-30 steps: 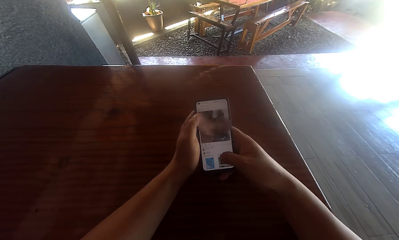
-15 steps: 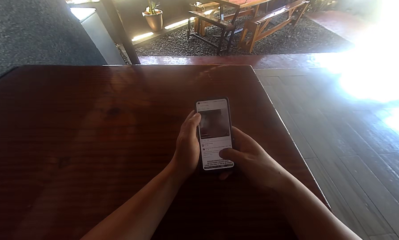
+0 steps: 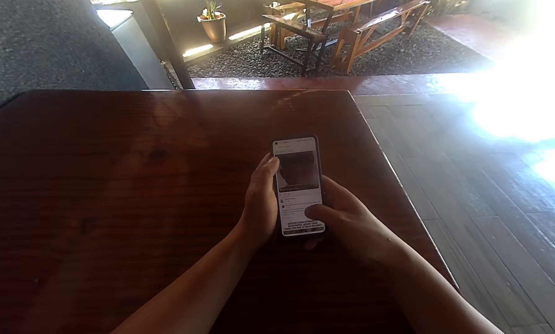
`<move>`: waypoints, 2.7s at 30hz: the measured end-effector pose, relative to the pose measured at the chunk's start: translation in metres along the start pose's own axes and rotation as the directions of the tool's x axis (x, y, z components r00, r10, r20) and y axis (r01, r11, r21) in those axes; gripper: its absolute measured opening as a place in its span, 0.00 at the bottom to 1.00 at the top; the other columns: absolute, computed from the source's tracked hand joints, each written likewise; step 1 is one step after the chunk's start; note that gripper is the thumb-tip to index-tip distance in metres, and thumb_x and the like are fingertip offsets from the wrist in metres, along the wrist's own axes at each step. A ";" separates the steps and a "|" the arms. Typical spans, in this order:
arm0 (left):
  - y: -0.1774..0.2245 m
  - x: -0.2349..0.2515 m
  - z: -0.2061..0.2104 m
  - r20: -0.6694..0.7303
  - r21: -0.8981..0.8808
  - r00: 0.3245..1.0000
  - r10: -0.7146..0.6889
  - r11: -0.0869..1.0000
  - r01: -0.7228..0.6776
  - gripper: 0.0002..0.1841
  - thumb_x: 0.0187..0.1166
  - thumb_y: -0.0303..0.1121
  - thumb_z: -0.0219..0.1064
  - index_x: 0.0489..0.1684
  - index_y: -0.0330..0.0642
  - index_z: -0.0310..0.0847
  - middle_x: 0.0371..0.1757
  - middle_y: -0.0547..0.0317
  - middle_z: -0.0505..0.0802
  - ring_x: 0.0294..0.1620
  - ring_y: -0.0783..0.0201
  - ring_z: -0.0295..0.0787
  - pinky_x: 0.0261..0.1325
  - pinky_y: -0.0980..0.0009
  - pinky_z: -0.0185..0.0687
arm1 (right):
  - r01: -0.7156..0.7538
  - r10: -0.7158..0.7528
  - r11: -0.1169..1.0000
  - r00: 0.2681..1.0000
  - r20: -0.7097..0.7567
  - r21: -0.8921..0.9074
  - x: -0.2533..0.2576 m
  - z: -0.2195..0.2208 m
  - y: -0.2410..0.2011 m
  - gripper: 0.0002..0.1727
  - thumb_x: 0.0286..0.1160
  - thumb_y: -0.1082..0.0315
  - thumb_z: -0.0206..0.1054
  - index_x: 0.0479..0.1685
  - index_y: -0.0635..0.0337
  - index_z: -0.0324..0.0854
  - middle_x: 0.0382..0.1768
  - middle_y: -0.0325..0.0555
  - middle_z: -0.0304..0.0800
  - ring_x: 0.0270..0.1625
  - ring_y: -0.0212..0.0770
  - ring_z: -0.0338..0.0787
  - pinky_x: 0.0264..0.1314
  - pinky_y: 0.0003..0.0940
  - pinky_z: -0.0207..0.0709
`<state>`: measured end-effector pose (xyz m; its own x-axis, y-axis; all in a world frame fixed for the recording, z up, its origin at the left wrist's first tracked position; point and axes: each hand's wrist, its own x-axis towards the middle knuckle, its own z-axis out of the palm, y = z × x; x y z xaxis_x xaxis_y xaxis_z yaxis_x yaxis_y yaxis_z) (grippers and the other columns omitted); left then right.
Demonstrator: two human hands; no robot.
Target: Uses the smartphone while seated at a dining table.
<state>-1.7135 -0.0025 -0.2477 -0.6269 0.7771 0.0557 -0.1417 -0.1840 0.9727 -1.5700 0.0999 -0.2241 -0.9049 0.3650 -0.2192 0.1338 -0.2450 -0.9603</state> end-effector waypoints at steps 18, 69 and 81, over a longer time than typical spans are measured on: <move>0.001 -0.001 0.000 0.017 -0.004 1.000 0.007 1.000 -0.007 0.28 0.93 0.51 0.37 0.82 0.52 0.71 0.75 0.60 0.83 0.76 0.63 0.78 0.76 0.58 0.76 | 0.012 -0.011 1.000 1.000 0.017 -0.010 0.000 0.000 0.001 0.28 0.72 0.83 0.63 0.72 0.52 0.72 0.52 0.56 0.92 0.42 0.48 0.96 0.33 0.36 0.92; -0.001 0.003 0.002 -0.025 -0.052 1.000 -0.016 0.999 0.015 0.28 0.93 0.48 0.36 0.80 0.46 0.71 0.70 0.56 0.86 0.72 0.62 0.82 0.75 0.60 0.78 | -0.016 0.017 1.000 0.999 -0.038 0.008 -0.001 0.001 0.000 0.17 0.86 0.70 0.57 0.70 0.53 0.73 0.49 0.57 0.92 0.40 0.48 0.97 0.32 0.37 0.92; -0.002 0.003 0.003 -0.036 -0.055 0.999 -0.020 0.998 0.018 0.27 0.93 0.49 0.37 0.79 0.47 0.72 0.70 0.56 0.86 0.72 0.63 0.82 0.74 0.60 0.78 | 0.000 0.000 1.000 1.000 -0.011 0.006 -0.001 0.001 0.000 0.22 0.77 0.77 0.61 0.70 0.53 0.73 0.50 0.56 0.92 0.40 0.47 0.96 0.32 0.36 0.92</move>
<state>-1.7131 0.0016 -0.2488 -0.6513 0.7583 0.0277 -0.1949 -0.2024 0.9597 -1.5695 0.0988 -0.2237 -0.9006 0.3746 -0.2206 0.1308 -0.2504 -0.9593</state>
